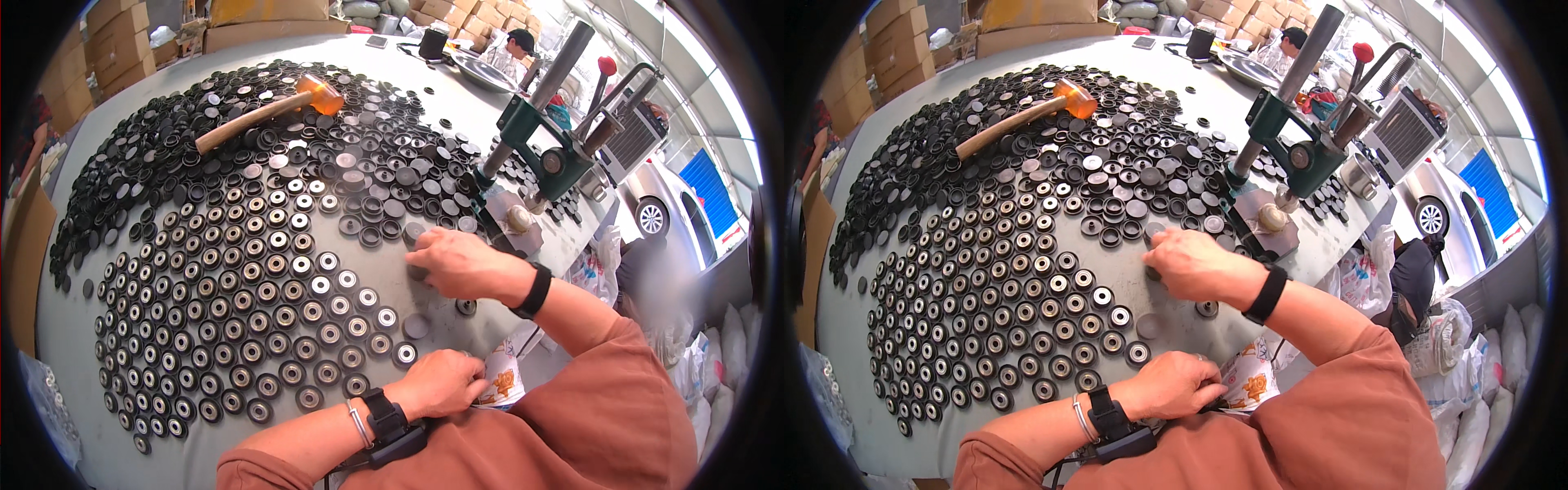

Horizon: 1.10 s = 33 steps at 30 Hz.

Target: Arranging, sorting, and using a hand-press machine on circular industrial components at a factory workbench.

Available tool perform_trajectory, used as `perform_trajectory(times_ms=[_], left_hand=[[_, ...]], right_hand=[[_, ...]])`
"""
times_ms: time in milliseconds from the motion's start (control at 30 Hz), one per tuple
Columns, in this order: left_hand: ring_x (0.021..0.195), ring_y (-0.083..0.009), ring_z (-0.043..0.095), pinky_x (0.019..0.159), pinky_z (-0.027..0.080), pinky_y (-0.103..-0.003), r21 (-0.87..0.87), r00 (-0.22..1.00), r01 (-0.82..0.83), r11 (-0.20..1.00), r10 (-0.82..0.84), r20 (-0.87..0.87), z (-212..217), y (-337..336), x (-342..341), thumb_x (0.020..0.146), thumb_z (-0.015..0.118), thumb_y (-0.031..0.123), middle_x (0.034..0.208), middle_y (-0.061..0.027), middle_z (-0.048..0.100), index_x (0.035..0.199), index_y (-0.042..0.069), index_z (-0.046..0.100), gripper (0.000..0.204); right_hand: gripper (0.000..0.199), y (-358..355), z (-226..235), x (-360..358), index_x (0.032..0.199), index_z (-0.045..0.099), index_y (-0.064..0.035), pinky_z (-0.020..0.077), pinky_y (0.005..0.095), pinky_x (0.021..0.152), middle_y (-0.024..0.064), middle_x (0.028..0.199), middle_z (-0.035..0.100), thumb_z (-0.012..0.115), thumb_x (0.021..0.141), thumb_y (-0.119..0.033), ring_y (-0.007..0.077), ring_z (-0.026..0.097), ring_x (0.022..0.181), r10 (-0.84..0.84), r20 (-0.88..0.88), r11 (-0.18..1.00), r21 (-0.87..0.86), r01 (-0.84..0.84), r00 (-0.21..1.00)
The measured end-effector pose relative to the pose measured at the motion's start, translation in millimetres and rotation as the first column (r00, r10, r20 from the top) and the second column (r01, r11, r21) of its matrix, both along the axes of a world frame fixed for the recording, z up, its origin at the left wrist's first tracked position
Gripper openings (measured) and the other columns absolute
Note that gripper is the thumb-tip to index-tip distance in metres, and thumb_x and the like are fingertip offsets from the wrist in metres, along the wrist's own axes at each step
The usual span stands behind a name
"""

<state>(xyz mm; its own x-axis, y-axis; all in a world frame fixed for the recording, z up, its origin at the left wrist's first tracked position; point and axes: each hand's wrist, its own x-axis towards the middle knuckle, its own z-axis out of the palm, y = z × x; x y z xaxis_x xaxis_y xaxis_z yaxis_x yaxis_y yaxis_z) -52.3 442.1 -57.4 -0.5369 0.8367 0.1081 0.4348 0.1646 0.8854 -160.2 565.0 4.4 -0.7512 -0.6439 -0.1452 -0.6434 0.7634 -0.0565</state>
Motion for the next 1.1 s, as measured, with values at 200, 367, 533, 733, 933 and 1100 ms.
perform_trajectory(times_ms=[200, 367, 533, 733, 933, 1100], left_hand=[[0.072, -0.0319, 0.06, 0.066, 0.048, -0.041, 0.043, 1.0, -0.027, 0.999, 0.027, -0.01, -1, -1, 2, 0.079, 0.06, 0.027, 0.074, -0.0131, 0.062, 0.079, 0.006, 0.065, 0.022], [0.072, -0.0325, 0.06, 0.065, 0.048, -0.041, 0.032, 1.0, -0.019, 0.999, 0.019, 0.0, -3, -2, 2, 0.079, 0.059, 0.026, 0.075, -0.0134, 0.062, 0.081, 0.005, 0.065, 0.022], [0.074, -0.0332, 0.06, 0.067, 0.049, -0.041, 0.012, 1.0, 0.012, 1.0, -0.012, 0.02, 0, -1, 0, 0.079, 0.057, 0.024, 0.077, -0.0136, 0.063, 0.082, 0.004, 0.065, 0.022], [0.074, -0.035, 0.06, 0.068, 0.049, -0.042, -0.018, 0.998, 0.016, 1.0, -0.015, 0.069, -2, 0, 0, 0.079, 0.057, 0.024, 0.078, -0.0161, 0.063, 0.081, 0.002, 0.065, 0.023], [0.072, -0.0365, 0.059, 0.067, 0.048, -0.043, -0.012, 0.998, 0.036, 0.999, -0.035, 0.054, -4, 1, 1, 0.079, 0.056, 0.025, 0.077, -0.0187, 0.062, 0.079, 0.001, 0.065, 0.025], [0.072, -0.0364, 0.059, 0.067, 0.048, -0.043, -0.004, 0.999, 0.023, 1.0, -0.023, 0.048, -5, 1, 2, 0.08, 0.056, 0.025, 0.077, -0.0187, 0.062, 0.081, 0.002, 0.065, 0.025]], right_hand=[[0.023, -30, -10, -64, 0.092, 0.066, -0.0048, 0.0474, 0.0398, 0.072, 0.0149, 0.078, 0.059, 0.063, 0.077, -0.021, 0.0328, 0.059, 0.076, -0.205, -0.109, 0.938, -0.307, 0.164, 0.973], [0.023, -65, -14, -66, 0.088, 0.064, -0.0053, 0.0452, 0.0394, 0.079, 0.0147, 0.09, 0.057, 0.06, 0.08, -0.027, 0.0296, 0.056, 0.093, -0.159, -0.088, 0.983, -0.111, 0.149, 0.983], [0.028, -66, -14, -78, 0.087, 0.06, -0.0014, 0.0466, 0.0385, 0.076, 0.0176, 0.087, 0.059, 0.068, 0.069, -0.022, 0.032, 0.057, 0.089, -0.1, -0.068, 0.983, -0.16, 0.088, 0.993], [0.03, -82, -28, -51, 0.099, 0.057, -0.0036, 0.0499, 0.0389, 0.068, 0.0186, 0.079, 0.062, 0.064, 0.07, -0.004, 0.0332, 0.062, 0.077, -0.021, -0.135, 0.894, -0.446, -0.042, 0.991], [0.03, -89, -33, -15, 0.094, 0.06, -0.0018, 0.0507, 0.0325, 0.068, 0.0095, 0.082, 0.058, 0.06, 0.065, -0.003, 0.0264, 0.061, 0.078, 0.101, -0.271, 0.952, -0.253, -0.171, 0.957], [0.016, -88, -41, -11, 0.085, 0.055, -0.0026, 0.0506, 0.0354, 0.068, 0.0117, 0.081, 0.057, 0.053, 0.07, -0.002, 0.0278, 0.06, 0.079, 0.089, -0.294, 0.926, -0.328, -0.188, 0.952]])
